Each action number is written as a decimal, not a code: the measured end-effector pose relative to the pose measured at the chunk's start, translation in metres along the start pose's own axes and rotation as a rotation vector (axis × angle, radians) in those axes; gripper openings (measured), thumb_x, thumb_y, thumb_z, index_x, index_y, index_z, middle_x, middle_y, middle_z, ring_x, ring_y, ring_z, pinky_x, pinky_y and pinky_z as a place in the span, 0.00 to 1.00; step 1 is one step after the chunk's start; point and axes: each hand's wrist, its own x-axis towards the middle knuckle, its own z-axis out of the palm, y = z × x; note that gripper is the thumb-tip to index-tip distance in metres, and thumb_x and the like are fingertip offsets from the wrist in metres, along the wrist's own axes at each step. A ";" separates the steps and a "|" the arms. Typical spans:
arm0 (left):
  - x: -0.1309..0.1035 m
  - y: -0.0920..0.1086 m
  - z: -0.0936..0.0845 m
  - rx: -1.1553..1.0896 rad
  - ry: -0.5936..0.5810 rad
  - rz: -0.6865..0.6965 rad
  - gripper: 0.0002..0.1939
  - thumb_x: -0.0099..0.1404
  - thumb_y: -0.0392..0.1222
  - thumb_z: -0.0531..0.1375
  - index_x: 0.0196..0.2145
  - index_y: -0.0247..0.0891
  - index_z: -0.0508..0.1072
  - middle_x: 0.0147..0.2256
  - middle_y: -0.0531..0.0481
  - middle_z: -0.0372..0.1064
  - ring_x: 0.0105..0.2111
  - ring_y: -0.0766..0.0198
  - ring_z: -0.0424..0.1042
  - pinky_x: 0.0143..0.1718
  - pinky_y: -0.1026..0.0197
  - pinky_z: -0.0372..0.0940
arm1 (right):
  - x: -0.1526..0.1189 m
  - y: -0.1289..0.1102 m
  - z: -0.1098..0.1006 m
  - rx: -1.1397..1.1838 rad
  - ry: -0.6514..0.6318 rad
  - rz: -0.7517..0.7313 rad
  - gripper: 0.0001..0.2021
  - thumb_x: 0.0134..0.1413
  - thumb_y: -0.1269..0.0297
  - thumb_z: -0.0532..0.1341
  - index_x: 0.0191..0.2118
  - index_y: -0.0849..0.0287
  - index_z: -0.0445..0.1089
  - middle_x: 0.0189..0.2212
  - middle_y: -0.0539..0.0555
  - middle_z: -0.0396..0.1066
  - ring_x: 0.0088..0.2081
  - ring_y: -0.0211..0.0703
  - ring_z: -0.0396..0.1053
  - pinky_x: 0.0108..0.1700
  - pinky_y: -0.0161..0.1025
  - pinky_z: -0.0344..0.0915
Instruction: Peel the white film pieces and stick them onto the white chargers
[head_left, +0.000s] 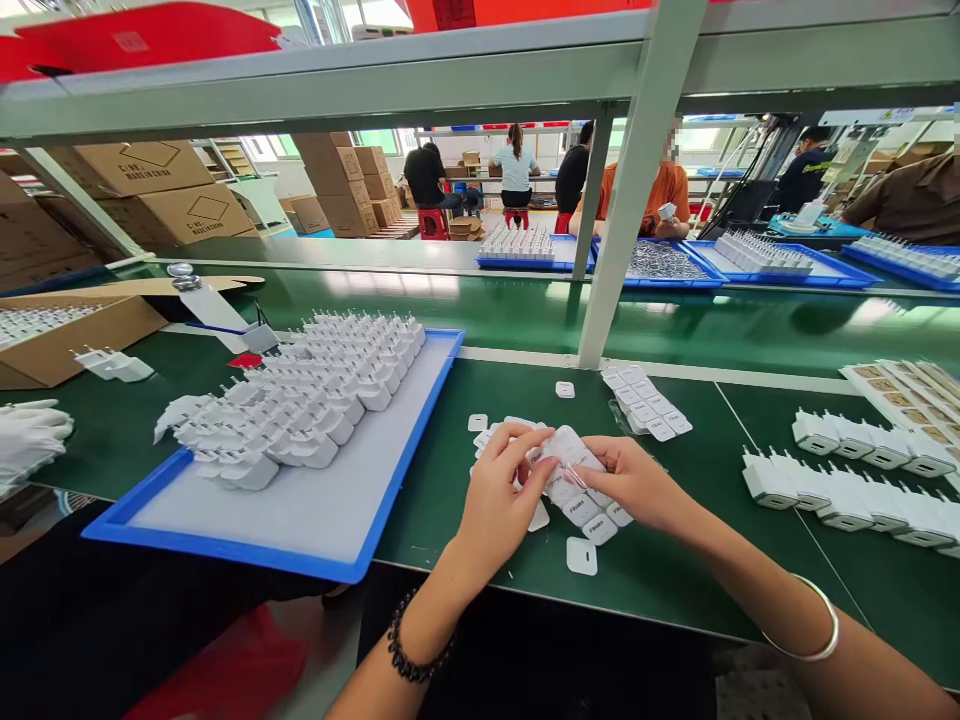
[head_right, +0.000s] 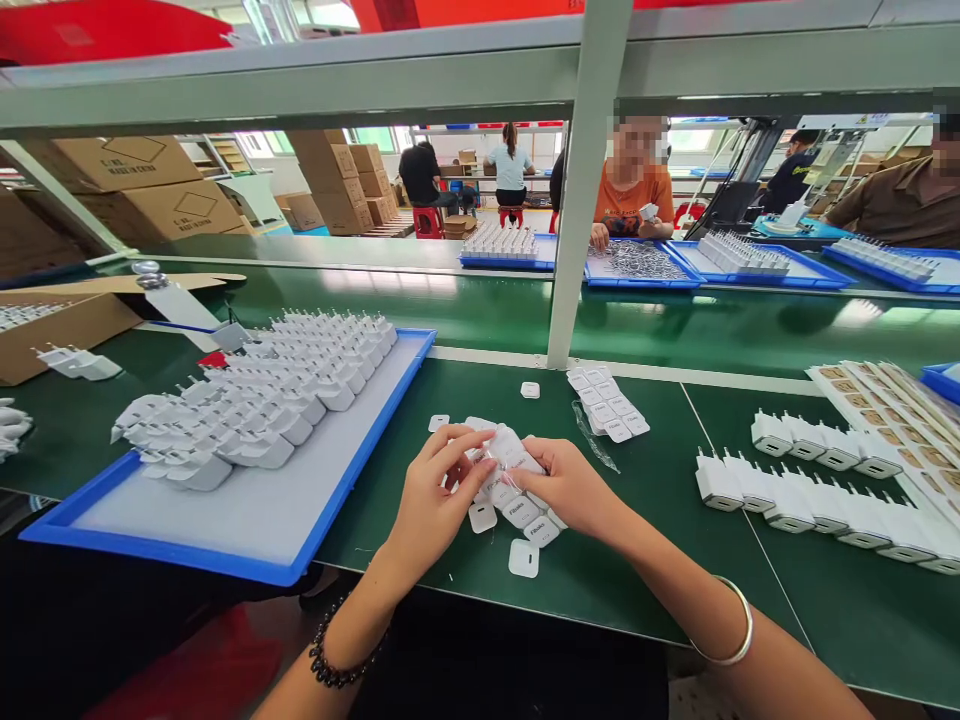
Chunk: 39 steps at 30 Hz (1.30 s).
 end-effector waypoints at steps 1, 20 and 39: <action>0.003 0.000 0.000 0.045 -0.022 0.005 0.13 0.67 0.37 0.59 0.48 0.41 0.74 0.43 0.47 0.68 0.29 0.69 0.66 0.29 0.64 0.64 | -0.001 0.000 0.000 -0.045 0.006 -0.014 0.10 0.53 0.60 0.61 0.31 0.63 0.70 0.25 0.49 0.66 0.28 0.40 0.62 0.30 0.36 0.58; 0.018 0.004 -0.013 -0.190 -0.302 -0.246 0.07 0.64 0.43 0.61 0.37 0.38 0.73 0.35 0.51 0.70 0.35 0.63 0.67 0.36 0.63 0.62 | -0.007 -0.006 -0.001 -0.174 -0.073 -0.078 0.08 0.55 0.64 0.59 0.27 0.61 0.68 0.23 0.47 0.60 0.28 0.37 0.55 0.30 0.35 0.51; 0.020 0.019 -0.023 0.051 -0.587 0.002 0.20 0.74 0.47 0.45 0.48 0.40 0.74 0.36 0.48 0.76 0.38 0.59 0.73 0.41 0.61 0.65 | -0.009 -0.004 0.000 -0.047 -0.170 -0.028 0.06 0.56 0.67 0.58 0.32 0.62 0.71 0.25 0.48 0.65 0.27 0.37 0.59 0.30 0.34 0.56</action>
